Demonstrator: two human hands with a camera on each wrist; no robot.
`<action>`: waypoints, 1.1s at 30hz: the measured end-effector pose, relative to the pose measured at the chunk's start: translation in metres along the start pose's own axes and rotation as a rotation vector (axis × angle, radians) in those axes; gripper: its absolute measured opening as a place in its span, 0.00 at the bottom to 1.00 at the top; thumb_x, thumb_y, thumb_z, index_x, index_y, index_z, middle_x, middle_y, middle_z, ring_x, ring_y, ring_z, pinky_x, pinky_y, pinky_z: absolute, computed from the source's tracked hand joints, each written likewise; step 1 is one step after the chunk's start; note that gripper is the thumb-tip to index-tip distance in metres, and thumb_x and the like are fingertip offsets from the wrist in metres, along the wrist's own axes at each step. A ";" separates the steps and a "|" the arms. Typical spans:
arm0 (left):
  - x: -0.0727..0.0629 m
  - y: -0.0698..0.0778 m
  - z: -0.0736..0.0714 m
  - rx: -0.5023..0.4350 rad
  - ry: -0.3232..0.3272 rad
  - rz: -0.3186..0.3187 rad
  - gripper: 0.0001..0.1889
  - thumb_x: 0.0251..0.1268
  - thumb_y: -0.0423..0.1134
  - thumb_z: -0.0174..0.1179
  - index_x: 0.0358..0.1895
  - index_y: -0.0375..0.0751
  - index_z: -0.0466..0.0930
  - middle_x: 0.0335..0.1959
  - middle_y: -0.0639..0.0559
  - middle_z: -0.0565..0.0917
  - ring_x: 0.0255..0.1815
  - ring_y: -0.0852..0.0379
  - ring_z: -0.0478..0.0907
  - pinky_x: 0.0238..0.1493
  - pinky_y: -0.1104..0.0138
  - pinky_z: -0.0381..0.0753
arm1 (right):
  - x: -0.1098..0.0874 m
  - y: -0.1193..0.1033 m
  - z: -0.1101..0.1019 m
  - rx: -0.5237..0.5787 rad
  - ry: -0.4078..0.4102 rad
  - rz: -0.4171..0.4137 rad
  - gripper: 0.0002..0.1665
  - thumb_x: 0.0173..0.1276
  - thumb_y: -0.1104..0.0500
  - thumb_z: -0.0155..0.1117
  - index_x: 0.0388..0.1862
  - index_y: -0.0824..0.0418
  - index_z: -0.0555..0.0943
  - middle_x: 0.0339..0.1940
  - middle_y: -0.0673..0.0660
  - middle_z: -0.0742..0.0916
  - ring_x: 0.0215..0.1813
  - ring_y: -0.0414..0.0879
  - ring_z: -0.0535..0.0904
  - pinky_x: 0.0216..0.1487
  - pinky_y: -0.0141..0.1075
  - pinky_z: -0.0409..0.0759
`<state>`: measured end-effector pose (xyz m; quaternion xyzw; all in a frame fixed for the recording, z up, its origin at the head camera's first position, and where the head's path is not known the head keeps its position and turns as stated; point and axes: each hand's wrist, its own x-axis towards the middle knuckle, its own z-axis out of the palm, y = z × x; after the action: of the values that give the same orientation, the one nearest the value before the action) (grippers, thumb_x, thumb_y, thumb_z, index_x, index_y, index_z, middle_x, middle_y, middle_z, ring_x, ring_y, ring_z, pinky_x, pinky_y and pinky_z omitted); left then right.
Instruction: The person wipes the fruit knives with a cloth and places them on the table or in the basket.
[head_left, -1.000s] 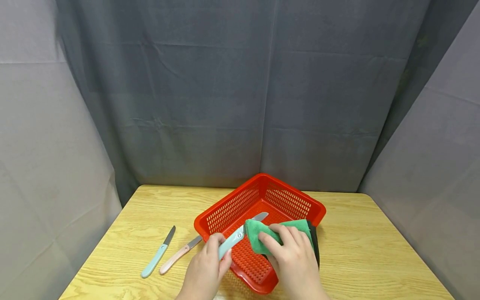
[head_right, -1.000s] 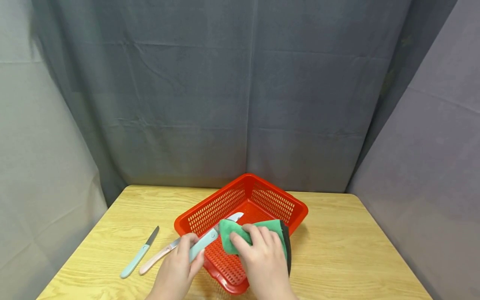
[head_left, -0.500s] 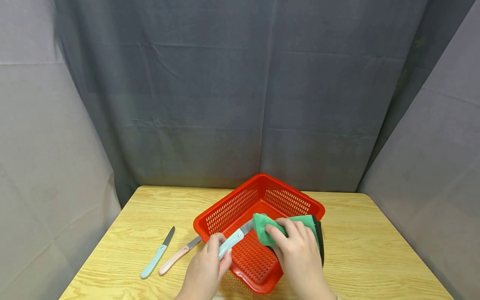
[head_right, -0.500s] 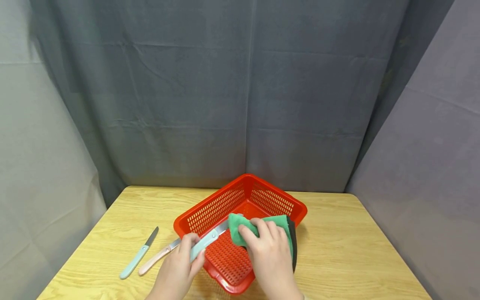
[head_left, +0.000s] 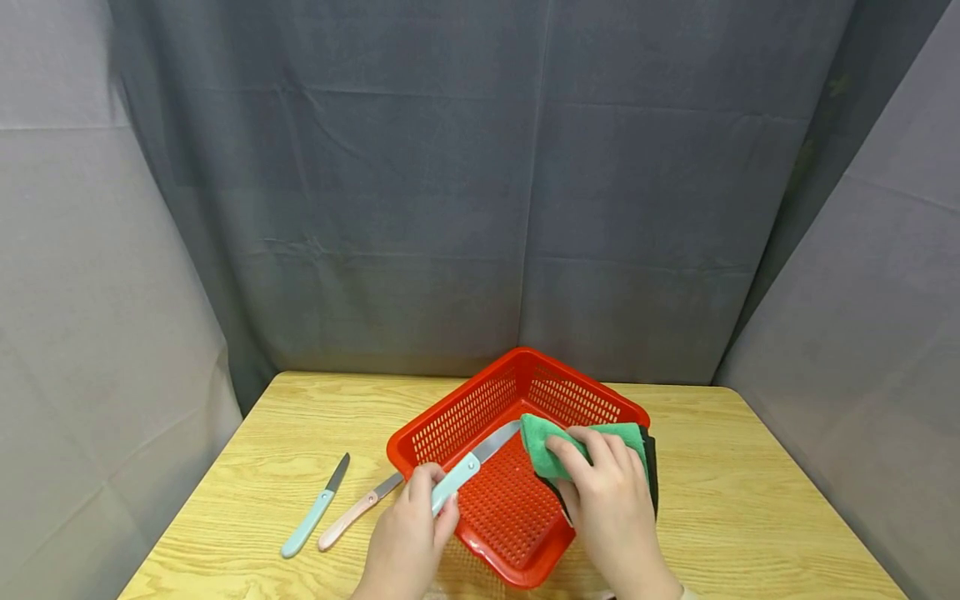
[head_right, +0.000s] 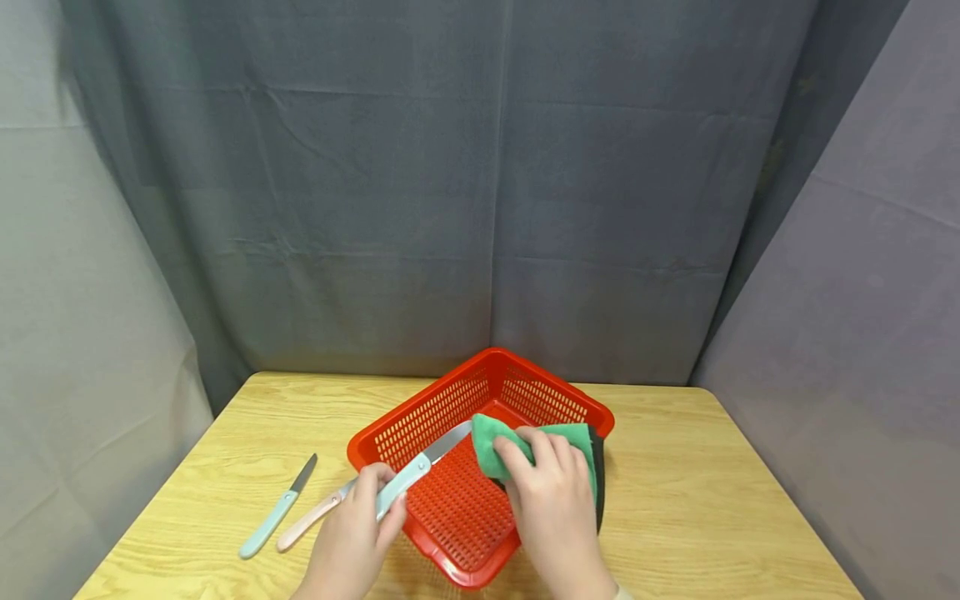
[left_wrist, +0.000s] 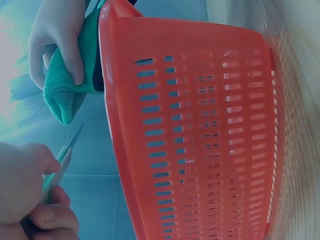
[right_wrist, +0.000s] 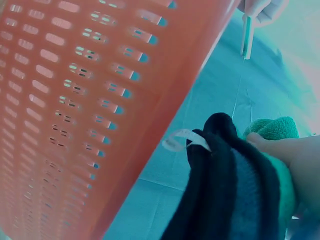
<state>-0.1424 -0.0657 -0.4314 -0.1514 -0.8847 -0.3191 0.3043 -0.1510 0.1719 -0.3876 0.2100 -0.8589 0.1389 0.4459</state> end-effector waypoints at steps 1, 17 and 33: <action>0.000 0.000 0.000 0.000 -0.001 -0.002 0.15 0.64 0.35 0.68 0.48 0.41 0.73 0.24 0.61 0.68 0.19 0.70 0.58 0.18 0.75 0.61 | 0.000 0.000 0.000 0.006 -0.005 -0.002 0.37 0.35 0.73 0.84 0.48 0.53 0.85 0.47 0.57 0.86 0.46 0.56 0.80 0.42 0.52 0.78; 0.000 0.001 0.001 0.002 -0.024 -0.027 0.14 0.65 0.35 0.67 0.48 0.41 0.73 0.24 0.61 0.67 0.19 0.68 0.58 0.18 0.74 0.61 | 0.001 -0.007 -0.002 0.090 -0.048 -0.066 0.30 0.42 0.67 0.83 0.47 0.50 0.85 0.48 0.55 0.86 0.47 0.53 0.80 0.44 0.50 0.78; -0.001 0.001 0.005 0.005 0.029 0.026 0.15 0.63 0.36 0.68 0.49 0.41 0.74 0.24 0.61 0.68 0.18 0.71 0.57 0.18 0.76 0.60 | -0.002 -0.016 0.002 0.108 -0.034 -0.230 0.30 0.44 0.67 0.80 0.49 0.47 0.87 0.49 0.54 0.87 0.47 0.53 0.82 0.49 0.47 0.80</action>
<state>-0.1430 -0.0618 -0.4342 -0.1571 -0.8790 -0.3150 0.3217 -0.1437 0.1571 -0.3895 0.3329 -0.8279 0.1292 0.4325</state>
